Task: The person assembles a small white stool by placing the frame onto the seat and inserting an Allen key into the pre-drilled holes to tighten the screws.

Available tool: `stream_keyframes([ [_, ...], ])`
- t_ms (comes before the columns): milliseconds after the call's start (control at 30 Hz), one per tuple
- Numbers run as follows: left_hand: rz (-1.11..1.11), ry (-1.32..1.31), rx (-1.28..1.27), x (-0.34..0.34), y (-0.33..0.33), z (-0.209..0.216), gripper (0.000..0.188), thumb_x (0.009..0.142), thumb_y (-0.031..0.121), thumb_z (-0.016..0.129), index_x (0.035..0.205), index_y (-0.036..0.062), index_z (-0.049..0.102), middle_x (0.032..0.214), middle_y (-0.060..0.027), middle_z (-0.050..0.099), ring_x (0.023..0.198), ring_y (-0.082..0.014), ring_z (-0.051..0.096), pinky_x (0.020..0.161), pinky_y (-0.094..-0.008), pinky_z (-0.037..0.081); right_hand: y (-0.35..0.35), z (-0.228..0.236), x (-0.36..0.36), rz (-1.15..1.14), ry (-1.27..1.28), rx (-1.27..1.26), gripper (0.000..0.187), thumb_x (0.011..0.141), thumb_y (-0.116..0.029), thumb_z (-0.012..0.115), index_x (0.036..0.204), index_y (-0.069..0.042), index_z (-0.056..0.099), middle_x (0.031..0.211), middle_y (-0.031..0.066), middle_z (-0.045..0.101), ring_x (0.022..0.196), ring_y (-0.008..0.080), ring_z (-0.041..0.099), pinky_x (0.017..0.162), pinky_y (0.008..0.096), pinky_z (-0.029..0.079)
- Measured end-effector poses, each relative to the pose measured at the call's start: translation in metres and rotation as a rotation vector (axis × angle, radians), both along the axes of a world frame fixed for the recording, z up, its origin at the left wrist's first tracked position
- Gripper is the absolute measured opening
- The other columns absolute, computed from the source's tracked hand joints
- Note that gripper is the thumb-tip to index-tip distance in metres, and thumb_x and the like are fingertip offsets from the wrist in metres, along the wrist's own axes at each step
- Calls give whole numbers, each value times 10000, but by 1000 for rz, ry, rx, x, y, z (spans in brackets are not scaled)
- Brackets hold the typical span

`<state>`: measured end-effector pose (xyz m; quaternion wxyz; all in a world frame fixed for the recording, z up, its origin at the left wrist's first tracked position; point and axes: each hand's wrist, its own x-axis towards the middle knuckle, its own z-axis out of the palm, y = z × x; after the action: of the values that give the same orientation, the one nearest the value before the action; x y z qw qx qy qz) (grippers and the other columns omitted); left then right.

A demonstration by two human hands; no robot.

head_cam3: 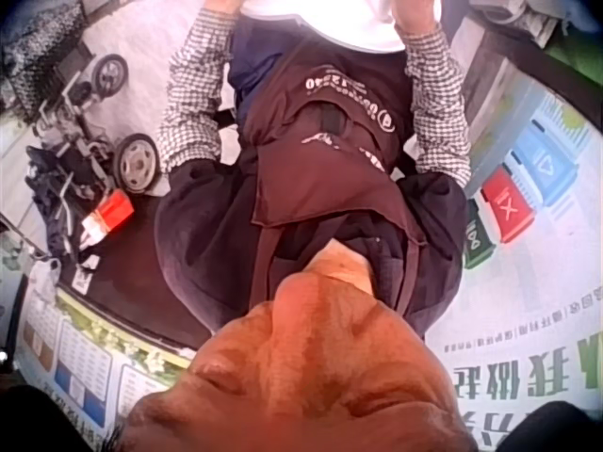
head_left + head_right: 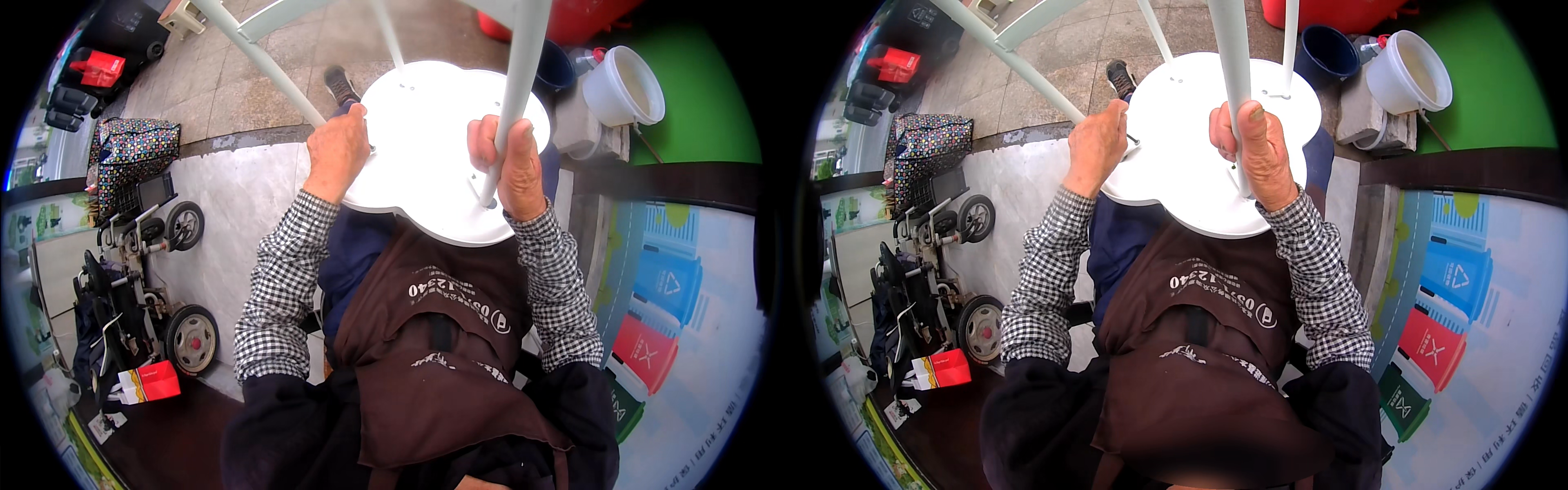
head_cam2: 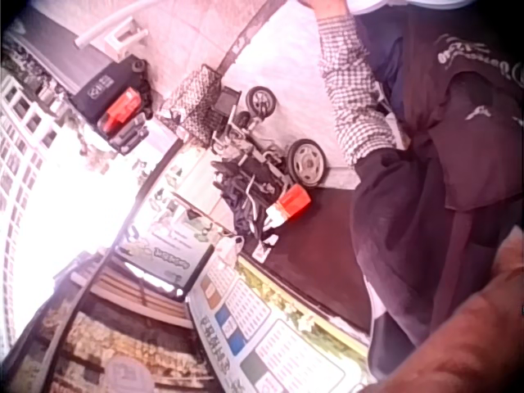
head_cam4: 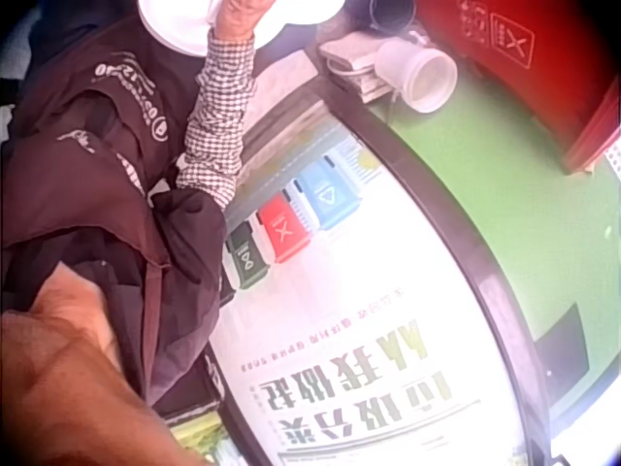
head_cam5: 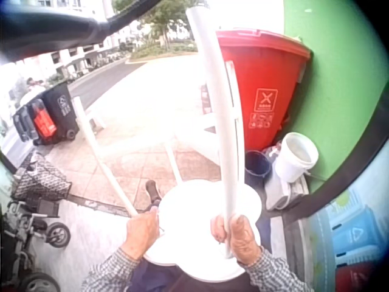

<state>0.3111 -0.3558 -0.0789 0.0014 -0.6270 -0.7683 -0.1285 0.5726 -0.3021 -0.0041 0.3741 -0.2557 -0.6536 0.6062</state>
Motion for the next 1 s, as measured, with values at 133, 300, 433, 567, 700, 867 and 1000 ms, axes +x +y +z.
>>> stream_keyframes([
  [133,8,-67,8,4,-1,5,272,998,159,594,1266,114,601,809,-155,738,780,-370,739,696,-518,573,1,-1,1,-1,3,-3,784,968,-865,286,674,-159,461,634,-31,423,592,74,371,568,255,330],
  [300,-16,-86,66,3,-5,-2,276,996,158,608,1266,111,583,831,-144,743,808,-358,738,714,-513,567,0,-3,1,1,2,13,786,972,-860,283,673,-154,454,635,-30,416,595,73,368,570,258,327],
  [433,-37,-116,101,-1,-3,-12,247,1010,182,611,1239,98,580,838,-146,739,805,-368,730,712,-523,555,-1,-3,1,2,17,5,778,983,-846,294,676,-148,452,645,-26,418,608,78,366,585,260,321],
  [567,-77,-158,119,-7,-6,-18,190,1026,229,615,1161,97,588,830,-154,727,800,-384,720,710,-528,547,-2,-5,1,7,37,3,771,993,-833,306,679,-143,448,654,-23,418,623,83,362,599,261,313],
  [700,-69,-117,54,-5,-6,-15,172,1032,262,617,1102,107,594,827,-154,724,804,-386,719,711,-528,545,-4,-8,3,30,47,2,768,994,-831,314,679,-142,442,655,-24,411,627,85,358,603,263,309],
  [867,-29,-147,104,1,-4,-15,192,1034,270,615,1142,112,610,825,-153,728,806,-377,725,715,-507,552,-3,-6,3,14,37,2,774,986,-841,317,682,-142,452,661,-24,419,631,85,367,602,262,316],
  [1000,-14,-143,130,4,-5,-15,214,1032,256,618,1182,104,620,827,-154,732,806,-372,727,721,-496,556,-3,-5,3,2,25,-18,778,980,-848,318,684,-143,461,664,-24,427,633,83,374,600,260,321],
])
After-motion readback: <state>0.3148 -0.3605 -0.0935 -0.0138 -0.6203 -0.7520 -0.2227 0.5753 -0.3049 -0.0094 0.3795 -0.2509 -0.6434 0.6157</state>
